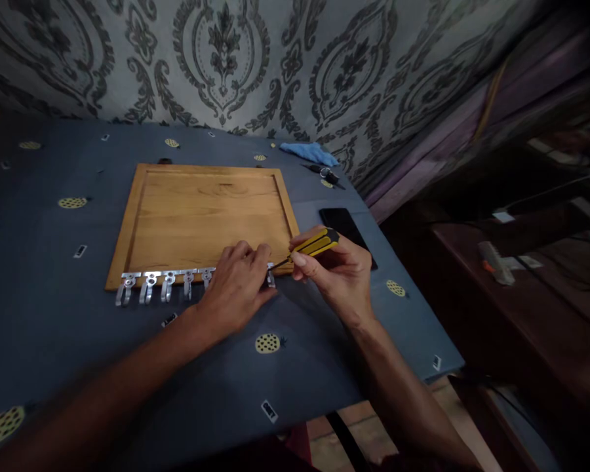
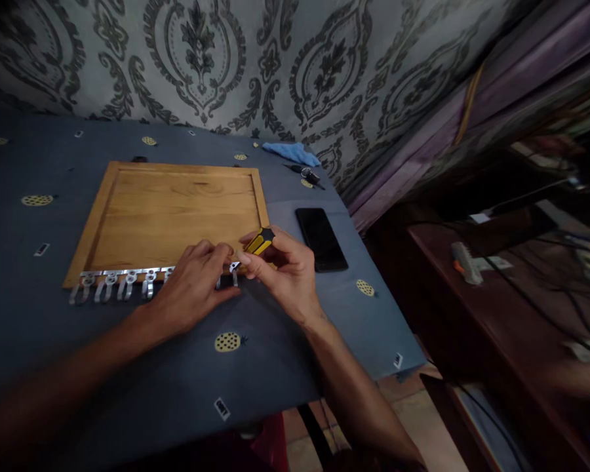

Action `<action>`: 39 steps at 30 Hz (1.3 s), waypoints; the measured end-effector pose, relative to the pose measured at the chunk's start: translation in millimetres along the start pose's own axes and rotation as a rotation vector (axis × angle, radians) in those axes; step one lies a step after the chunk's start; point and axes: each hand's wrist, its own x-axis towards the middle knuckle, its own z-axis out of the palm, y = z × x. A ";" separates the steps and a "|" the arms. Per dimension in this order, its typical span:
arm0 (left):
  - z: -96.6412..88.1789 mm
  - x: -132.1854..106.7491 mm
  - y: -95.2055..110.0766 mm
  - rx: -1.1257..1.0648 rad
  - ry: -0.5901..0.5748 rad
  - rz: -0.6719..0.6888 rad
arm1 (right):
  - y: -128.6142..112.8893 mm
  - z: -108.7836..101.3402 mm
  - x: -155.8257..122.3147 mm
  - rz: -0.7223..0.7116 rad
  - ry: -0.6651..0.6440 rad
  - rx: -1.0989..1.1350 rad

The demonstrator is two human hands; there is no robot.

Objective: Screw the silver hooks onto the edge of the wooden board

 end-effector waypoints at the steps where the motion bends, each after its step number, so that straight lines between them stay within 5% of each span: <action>1: 0.3 -0.1 -0.2 -0.003 0.000 -0.004 | -2.1 -1.0 0.3 0.008 -0.033 0.016; 6: 0.1 0.6 0.1 0.000 0.006 0.003 | -7.7 -9.7 2.7 0.016 -0.186 0.025; 15: 3.8 0.8 -2.8 0.012 0.054 0.029 | -3.8 -0.9 11.5 0.053 -0.139 0.038; 26: 8.3 0.7 -5.9 0.014 0.078 0.069 | -17.7 -7.2 22.3 0.048 -0.373 0.005; 39: 4.1 -0.1 -5.3 0.010 0.021 0.079 | 7.8 15.3 13.8 -0.021 -0.107 -0.022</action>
